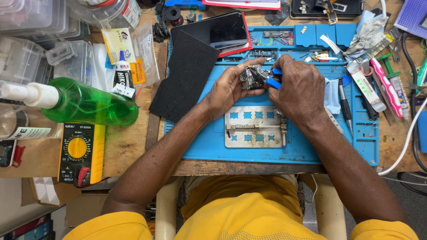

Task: The person holds a small circuit board in one hand and uses blue-handled pliers to grip and work on components on the board, repositioning the board repeatedly. Near the end they set the board down and pick up a toothbrush and other small tools from the mat.

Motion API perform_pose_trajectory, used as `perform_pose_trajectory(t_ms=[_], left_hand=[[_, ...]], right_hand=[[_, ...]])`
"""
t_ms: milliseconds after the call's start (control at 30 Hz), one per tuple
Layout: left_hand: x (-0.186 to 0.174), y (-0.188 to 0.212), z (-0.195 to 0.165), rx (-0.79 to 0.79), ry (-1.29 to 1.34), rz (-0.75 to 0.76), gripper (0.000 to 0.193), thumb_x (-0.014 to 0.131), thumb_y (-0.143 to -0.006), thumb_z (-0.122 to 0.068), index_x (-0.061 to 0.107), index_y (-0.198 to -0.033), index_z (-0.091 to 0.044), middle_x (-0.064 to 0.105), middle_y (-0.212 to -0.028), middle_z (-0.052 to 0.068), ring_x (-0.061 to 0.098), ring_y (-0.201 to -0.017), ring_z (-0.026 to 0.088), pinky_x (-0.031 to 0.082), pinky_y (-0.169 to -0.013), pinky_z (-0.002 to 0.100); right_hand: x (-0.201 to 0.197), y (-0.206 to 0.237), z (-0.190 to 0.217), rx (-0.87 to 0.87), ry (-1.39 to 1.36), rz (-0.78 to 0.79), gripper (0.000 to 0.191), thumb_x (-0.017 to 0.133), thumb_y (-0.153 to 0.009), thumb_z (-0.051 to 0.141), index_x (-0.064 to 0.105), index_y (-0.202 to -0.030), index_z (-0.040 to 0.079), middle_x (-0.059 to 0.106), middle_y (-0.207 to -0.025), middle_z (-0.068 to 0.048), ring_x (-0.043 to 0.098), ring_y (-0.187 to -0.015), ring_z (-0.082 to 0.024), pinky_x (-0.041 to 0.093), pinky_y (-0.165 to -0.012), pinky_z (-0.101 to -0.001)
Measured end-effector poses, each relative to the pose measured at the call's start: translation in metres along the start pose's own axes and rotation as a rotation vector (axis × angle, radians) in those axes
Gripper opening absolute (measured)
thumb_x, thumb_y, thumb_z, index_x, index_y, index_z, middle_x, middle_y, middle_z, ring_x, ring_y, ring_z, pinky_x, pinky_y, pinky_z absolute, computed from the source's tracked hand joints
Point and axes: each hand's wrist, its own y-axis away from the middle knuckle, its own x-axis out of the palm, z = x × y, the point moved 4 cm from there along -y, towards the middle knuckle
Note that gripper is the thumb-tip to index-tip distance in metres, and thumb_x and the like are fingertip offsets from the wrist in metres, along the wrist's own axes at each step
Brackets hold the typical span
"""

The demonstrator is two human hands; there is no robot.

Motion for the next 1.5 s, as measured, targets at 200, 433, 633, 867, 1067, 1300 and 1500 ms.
perform_pose_trajectory(t_ms=[200, 433, 633, 867, 1067, 1300, 1500], left_hand=[[0.005, 0.005, -0.008, 0.009, -0.196, -0.044, 0.065, 0.045, -0.095, -0.014, 0.030, -0.158, -0.009, 0.059, -0.132, 0.021, 0.061, -0.124, 0.024, 0.055, -0.113, 0.042], [0.007, 0.001, -0.009, 0.085, -0.278, -0.040, 0.065, 0.040, -0.091, -0.004, 0.040, -0.156, -0.010, 0.056, -0.136, 0.018, 0.064, -0.123, 0.021, 0.059, -0.114, 0.041], [0.010, 0.006, -0.013, 0.075, -0.327, -0.032, 0.069, 0.040, -0.088, -0.003, 0.041, -0.157, -0.010, 0.054, -0.123, 0.022, 0.062, -0.106, 0.022, 0.060, -0.116, 0.042], [0.012, 0.008, -0.023, 0.152, -0.376, 0.060, 0.069, 0.037, -0.088, -0.003, 0.041, -0.157, -0.008, 0.047, -0.153, 0.018, 0.057, -0.136, 0.020, 0.055, -0.119, 0.042], [0.010, 0.005, -0.019, 0.036, -0.260, -0.015, 0.065, 0.037, -0.094, -0.009, 0.032, -0.159, -0.009, 0.058, -0.136, 0.021, 0.062, -0.127, 0.021, 0.054, -0.117, 0.040], [0.006, 0.005, -0.013, 0.037, -0.037, 0.024, 0.061, 0.033, -0.096, -0.010, 0.033, -0.156, 0.000, 0.061, -0.131, 0.022, 0.064, -0.123, 0.023, 0.056, -0.112, 0.042], [0.006, 0.003, -0.007, 0.012, -0.074, 0.022, 0.064, 0.036, -0.093, -0.008, 0.033, -0.156, -0.001, 0.058, -0.131, 0.022, 0.063, -0.124, 0.024, 0.054, -0.115, 0.043]], right_hand=[[0.001, 0.002, 0.000, 0.017, 0.003, 0.010, 0.025, 0.080, -0.084, 0.011, 0.063, -0.101, 0.004, 0.071, -0.073, -0.013, 0.072, -0.065, -0.025, 0.058, -0.058, -0.0412], [0.001, 0.004, -0.005, 0.045, -0.016, 0.062, 0.023, 0.079, -0.087, 0.013, 0.063, -0.101, 0.003, 0.071, -0.070, -0.013, 0.073, -0.060, -0.026, 0.058, -0.051, -0.0408], [0.001, 0.003, -0.010, 0.109, -0.055, 0.133, 0.019, 0.077, -0.084, 0.012, 0.065, -0.096, 0.002, 0.070, -0.069, -0.016, 0.073, -0.062, -0.028, 0.059, -0.057, -0.0420], [0.007, 0.000, -0.019, 0.301, -0.320, 0.333, 0.015, 0.076, -0.077, 0.011, 0.069, -0.086, 0.002, 0.073, -0.072, -0.013, 0.074, -0.063, -0.026, 0.058, -0.059, -0.0429], [0.000, -0.001, -0.012, 0.131, -0.178, 0.139, 0.024, 0.081, -0.087, 0.019, 0.068, -0.098, 0.001, 0.072, -0.075, -0.017, 0.072, -0.064, -0.026, 0.057, -0.057, -0.0397], [-0.006, 0.001, -0.006, 0.045, -0.074, 0.038, 0.033, 0.087, -0.086, 0.025, 0.064, -0.095, 0.004, 0.071, -0.074, -0.013, 0.071, -0.063, -0.023, 0.057, -0.054, -0.0395], [-0.005, 0.002, 0.000, 0.002, -0.018, 0.012, 0.038, 0.089, -0.082, 0.025, 0.065, -0.101, 0.003, 0.071, -0.075, -0.014, 0.071, -0.066, -0.025, 0.058, -0.063, -0.0425]])
